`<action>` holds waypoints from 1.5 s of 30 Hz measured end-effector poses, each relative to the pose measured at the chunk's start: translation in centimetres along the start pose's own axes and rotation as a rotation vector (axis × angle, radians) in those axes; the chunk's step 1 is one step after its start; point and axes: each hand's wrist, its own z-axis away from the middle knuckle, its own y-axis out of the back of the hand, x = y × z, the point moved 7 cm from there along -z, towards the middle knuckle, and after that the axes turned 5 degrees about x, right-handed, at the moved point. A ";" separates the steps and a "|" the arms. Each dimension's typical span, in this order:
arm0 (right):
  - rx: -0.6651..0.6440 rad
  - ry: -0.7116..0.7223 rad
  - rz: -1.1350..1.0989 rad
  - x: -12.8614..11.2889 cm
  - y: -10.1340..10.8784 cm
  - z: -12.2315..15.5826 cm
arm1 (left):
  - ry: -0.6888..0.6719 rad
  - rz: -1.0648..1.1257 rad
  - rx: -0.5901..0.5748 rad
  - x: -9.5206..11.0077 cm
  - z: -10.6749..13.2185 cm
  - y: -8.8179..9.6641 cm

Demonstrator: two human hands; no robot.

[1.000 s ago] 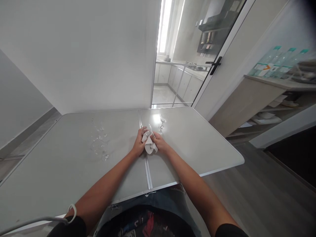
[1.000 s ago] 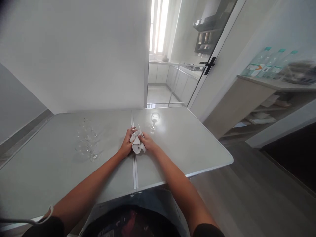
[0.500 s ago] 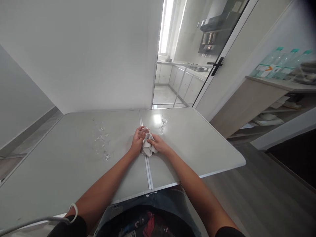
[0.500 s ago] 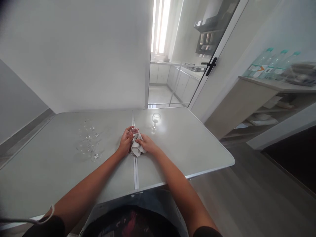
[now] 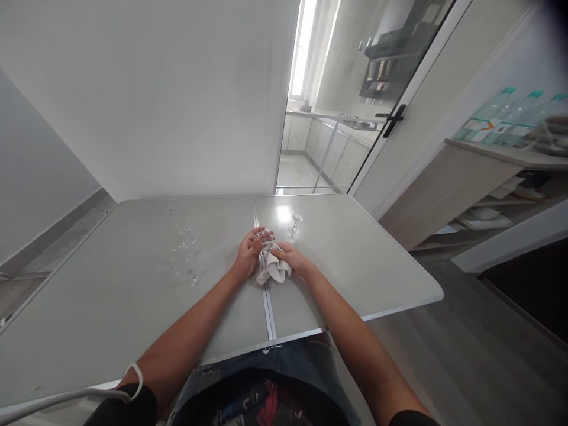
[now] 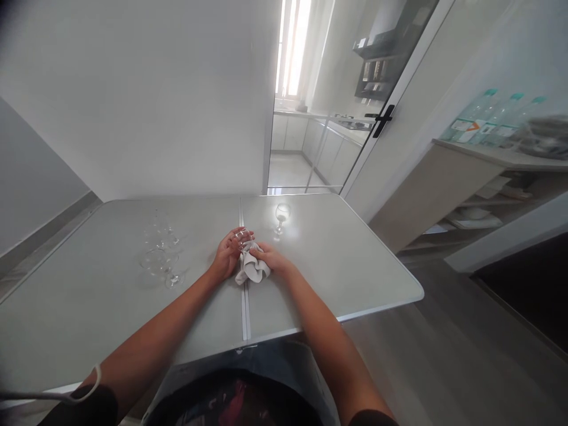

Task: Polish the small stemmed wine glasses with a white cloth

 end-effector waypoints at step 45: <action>0.042 0.118 0.111 -0.5 0.4 0.0 | 0.032 -0.047 -0.124 -0.3 0.2 -0.5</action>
